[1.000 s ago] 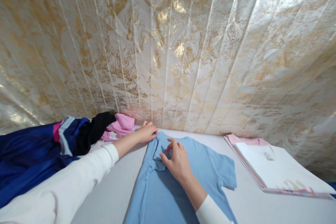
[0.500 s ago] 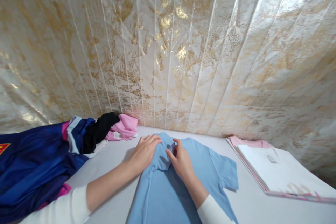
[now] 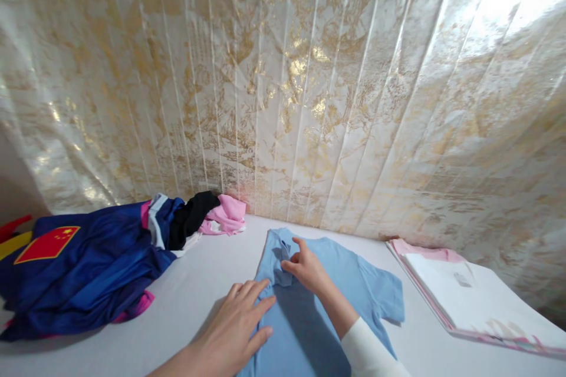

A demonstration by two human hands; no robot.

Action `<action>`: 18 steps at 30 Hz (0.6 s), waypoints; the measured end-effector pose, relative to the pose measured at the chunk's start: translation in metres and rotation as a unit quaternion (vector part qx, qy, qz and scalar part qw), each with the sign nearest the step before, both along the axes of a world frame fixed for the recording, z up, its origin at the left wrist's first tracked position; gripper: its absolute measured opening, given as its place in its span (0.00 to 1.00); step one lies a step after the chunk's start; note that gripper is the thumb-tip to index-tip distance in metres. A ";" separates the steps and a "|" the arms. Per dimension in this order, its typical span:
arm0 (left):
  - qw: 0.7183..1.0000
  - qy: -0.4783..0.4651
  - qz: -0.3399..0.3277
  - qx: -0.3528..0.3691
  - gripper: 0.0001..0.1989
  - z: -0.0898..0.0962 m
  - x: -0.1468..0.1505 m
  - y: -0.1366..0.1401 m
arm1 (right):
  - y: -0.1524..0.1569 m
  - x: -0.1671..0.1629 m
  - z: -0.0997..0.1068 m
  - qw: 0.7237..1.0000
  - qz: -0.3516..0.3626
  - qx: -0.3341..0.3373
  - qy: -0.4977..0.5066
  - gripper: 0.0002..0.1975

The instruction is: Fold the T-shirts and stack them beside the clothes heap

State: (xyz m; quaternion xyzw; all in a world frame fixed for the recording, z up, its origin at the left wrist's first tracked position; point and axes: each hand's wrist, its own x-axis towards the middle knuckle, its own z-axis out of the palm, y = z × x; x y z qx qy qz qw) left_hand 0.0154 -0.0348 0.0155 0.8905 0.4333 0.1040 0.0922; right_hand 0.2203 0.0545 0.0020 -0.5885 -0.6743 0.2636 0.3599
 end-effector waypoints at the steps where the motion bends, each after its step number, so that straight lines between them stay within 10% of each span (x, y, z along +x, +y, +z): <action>1: 1.000 0.006 0.019 -0.007 0.22 0.006 0.007 -0.002 | 0.000 -0.002 0.002 1.000 0.009 0.000 -0.005 0.30; 7: 0.994 0.042 0.097 -0.025 0.24 0.014 0.033 -0.005 | -0.001 -0.012 0.008 1.000 -0.003 -0.006 -0.029 0.23; 18: 0.998 0.016 0.050 -0.015 0.30 0.011 0.023 -0.009 | -0.025 0.000 0.022 0.978 -0.073 0.016 -0.197 0.22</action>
